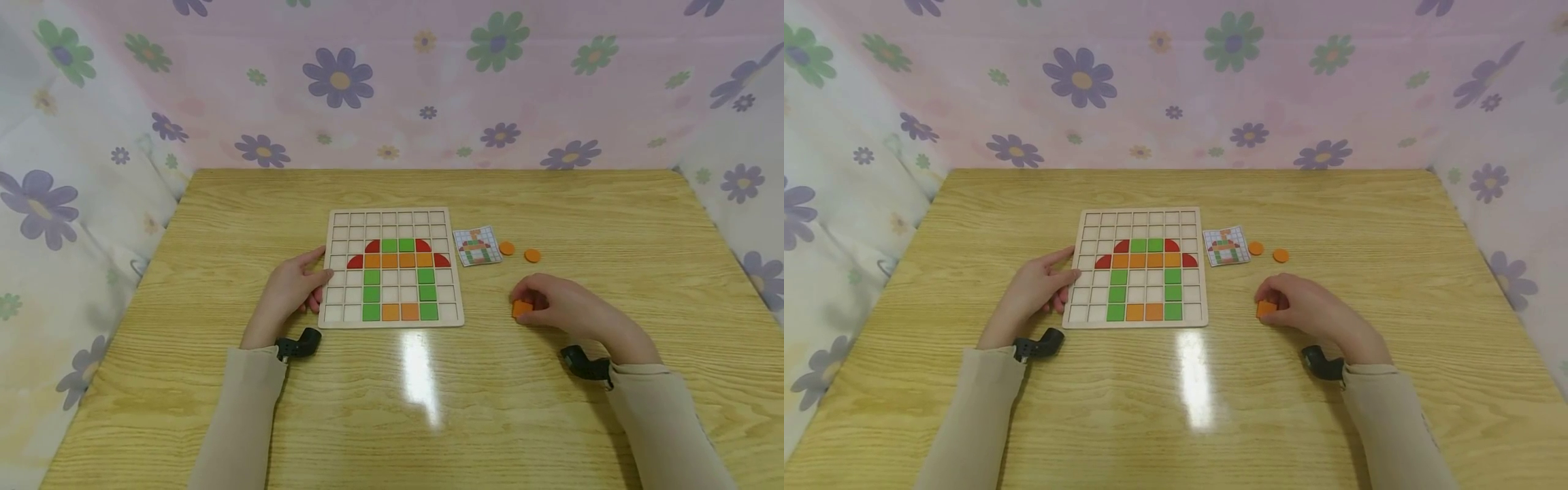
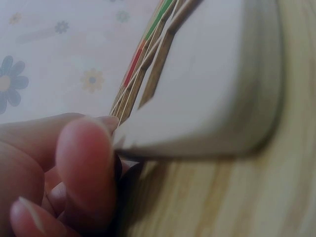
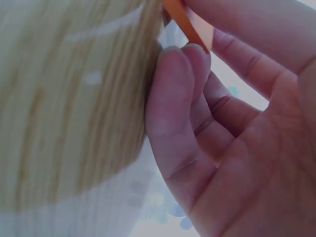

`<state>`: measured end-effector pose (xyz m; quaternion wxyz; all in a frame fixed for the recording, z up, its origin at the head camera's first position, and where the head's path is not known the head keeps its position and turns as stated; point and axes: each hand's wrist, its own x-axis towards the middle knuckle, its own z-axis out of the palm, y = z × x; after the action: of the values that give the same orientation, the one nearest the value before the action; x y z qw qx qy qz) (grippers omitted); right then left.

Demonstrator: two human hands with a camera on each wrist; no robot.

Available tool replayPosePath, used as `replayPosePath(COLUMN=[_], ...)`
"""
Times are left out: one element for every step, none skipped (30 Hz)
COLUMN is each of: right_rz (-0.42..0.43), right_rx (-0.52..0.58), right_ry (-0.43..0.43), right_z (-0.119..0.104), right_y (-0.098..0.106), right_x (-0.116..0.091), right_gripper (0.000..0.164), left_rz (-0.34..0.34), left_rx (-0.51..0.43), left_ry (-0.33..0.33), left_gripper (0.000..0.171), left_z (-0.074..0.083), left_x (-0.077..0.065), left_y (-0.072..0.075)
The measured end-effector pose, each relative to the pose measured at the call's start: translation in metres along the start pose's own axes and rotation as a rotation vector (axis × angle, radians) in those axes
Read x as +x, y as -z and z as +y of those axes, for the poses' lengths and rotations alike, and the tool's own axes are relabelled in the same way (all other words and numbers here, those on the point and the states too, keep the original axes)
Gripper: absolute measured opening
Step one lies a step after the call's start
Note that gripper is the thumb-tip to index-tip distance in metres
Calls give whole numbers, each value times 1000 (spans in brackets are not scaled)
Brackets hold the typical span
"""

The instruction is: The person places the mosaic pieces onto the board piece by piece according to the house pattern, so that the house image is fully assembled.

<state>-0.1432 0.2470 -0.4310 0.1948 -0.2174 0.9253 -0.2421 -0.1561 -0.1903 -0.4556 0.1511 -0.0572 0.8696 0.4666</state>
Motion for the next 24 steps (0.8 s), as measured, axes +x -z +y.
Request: replayPosePath(right_rz=[1,3,9,16,23,30,36,41,47,51,57,61,64,71,77,82,86,90,94,97,97,99,100,100], right_rx=[-6,-13,-20,-27,-34,-38,-40,-40,-38,-37,-37,-36,-37,-38,-41,-42,-43,-42,-41,-38,-33,-27,-20,-12], right_ry=[6,10,14,17,18,16,18,18,17,15,17,17,17,15,16,18,23,22,24,28,29,30,29,30], right_z=[0,0,0,0,0,0,0,0,-1,-1,-2,-3,-3,-4,-6,-7,-8,-10,-11,-13,-15,-16,-17,-19], right_y=[0,0,0,0,0,0,1,1,1,1,1,1,0,0,-1,-1,-2,-2,-3,-3,-4,-4,-5,-5], right_x=[0,0,0,0,0,0,0,0,0,0,0,1,1,2,3,4,5,7,8,9,10,12,14,15], right_gripper=[23,21,19,17,15,14,14,14,15,16,17,19,20,21,22,22,22,23,24,24,24,24,24,25], left_rz=[1,-1,-1,-1,-3,-4,-2,-4,-3,-3,-1,-2,-1,-2,-1,-1,-1,-1,-3,-4,-2,-2,0,1], left_rx=[2,5,5,3,4,6,6,7,9,12,13,15,15,15,15,12,9,8,7,8,5,3,2,3], left_ry=[-2,-7,-8,-7,-9,-12,-12,-14,-17,-21,-23,-24,-24,-25,-22,-19,-16,-13,-12,-12,-8,-6,-3,-2], left_gripper=[56,56,56,56,56,56,56,56,57,57,57,57,57,57,57,57,57,57,57,57,57,57,56,56], left_z=[0,0,0,0,0,0,0,0,0,0,0,0,0,0,0,0,0,0,0,0,-1,-1,-1,-2], left_x=[0,0,0,0,0,0,0,0,1,1,1,1,1,1,1,1,1,1,1,1,0,0,0,0], left_y=[0,0,0,0,0,0,0,0,0,0,0,0,1,1,1,1,1,1,0,0,0,0,0,0])
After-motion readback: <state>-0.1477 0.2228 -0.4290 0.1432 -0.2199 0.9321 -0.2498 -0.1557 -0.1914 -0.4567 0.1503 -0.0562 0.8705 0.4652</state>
